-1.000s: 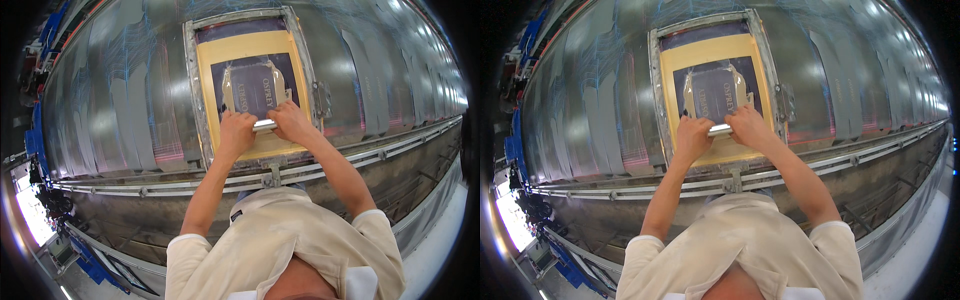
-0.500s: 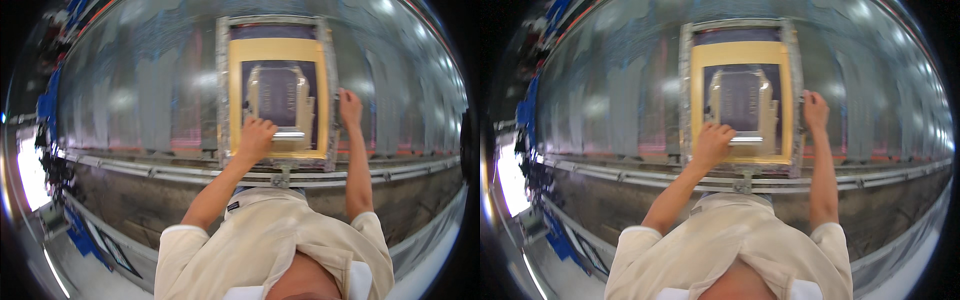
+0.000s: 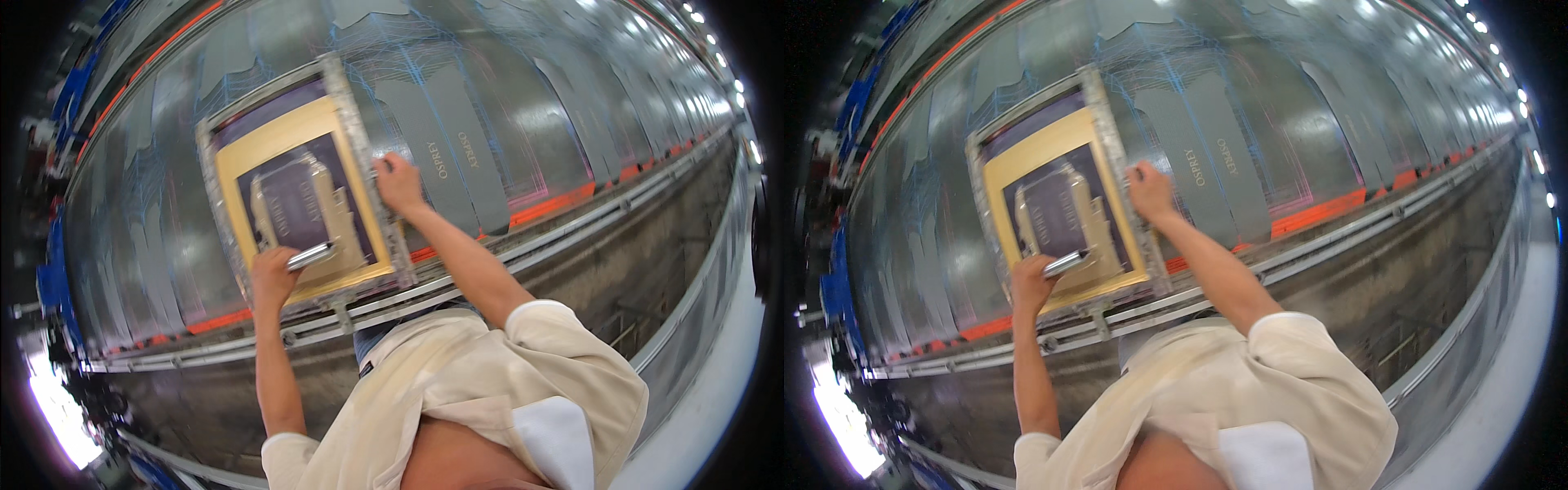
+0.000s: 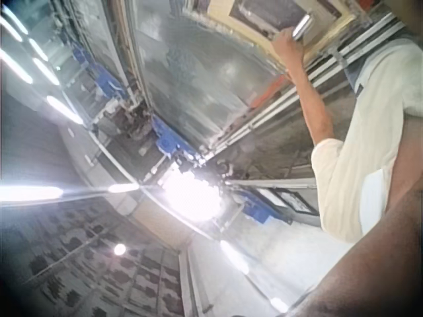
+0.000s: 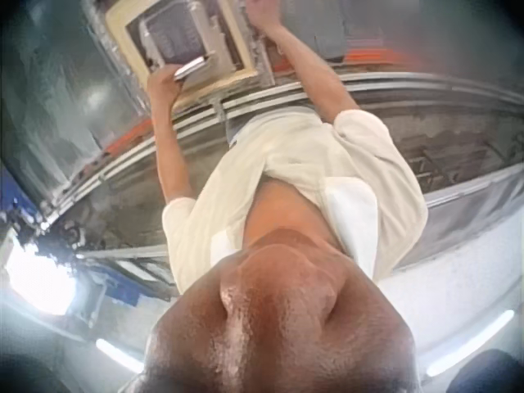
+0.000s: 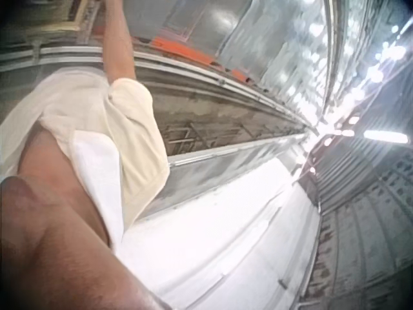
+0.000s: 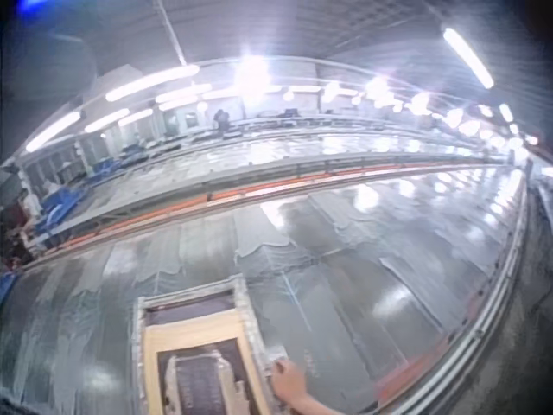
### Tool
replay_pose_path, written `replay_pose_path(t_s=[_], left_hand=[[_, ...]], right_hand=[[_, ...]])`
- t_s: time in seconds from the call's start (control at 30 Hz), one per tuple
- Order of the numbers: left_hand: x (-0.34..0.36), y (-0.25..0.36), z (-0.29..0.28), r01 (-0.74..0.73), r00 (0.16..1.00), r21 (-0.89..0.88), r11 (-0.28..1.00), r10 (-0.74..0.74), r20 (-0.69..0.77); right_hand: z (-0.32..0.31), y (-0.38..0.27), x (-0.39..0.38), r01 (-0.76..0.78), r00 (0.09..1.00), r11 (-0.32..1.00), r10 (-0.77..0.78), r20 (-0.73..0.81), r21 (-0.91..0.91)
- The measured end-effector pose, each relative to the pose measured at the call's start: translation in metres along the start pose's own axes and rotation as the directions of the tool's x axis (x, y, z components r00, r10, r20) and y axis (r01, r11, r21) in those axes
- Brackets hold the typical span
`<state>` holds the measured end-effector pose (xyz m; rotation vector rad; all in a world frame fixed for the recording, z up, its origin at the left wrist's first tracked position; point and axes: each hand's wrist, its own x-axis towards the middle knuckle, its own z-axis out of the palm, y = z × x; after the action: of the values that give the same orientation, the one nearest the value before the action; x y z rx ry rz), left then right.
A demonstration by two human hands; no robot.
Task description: The person performs screen printing by repeatedly pulling a squeegee across a screen frame to transfer ink onto a fabric panel below. The person lifts the screen to reveal the printed logo, then repositions the screen and repeats the process multiple times.
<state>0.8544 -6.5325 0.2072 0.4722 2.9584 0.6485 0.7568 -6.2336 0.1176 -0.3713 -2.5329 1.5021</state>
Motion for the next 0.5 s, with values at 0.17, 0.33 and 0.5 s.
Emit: replay_pose_path(t_s=[0.17,0.33,0.5], left_hand=[[-0.034,-0.041,-0.035,-0.024,1.0,0.153,0.988,0.024,0.0],[-0.08,-0.044,-0.016,-0.106,0.987,0.145,0.984,0.122,-0.106],[-0.098,-0.062,0.009,-0.176,0.961,0.209,0.962,0.213,-0.175]], right_hand=[[0.05,-0.034,-0.026,-0.042,0.998,0.984,0.048,-0.033,0.172],[0.061,-0.036,-0.027,0.021,0.996,0.995,-0.013,-0.09,0.095],[0.081,-0.018,-0.023,-0.069,0.995,0.997,0.067,-0.073,-0.03]])
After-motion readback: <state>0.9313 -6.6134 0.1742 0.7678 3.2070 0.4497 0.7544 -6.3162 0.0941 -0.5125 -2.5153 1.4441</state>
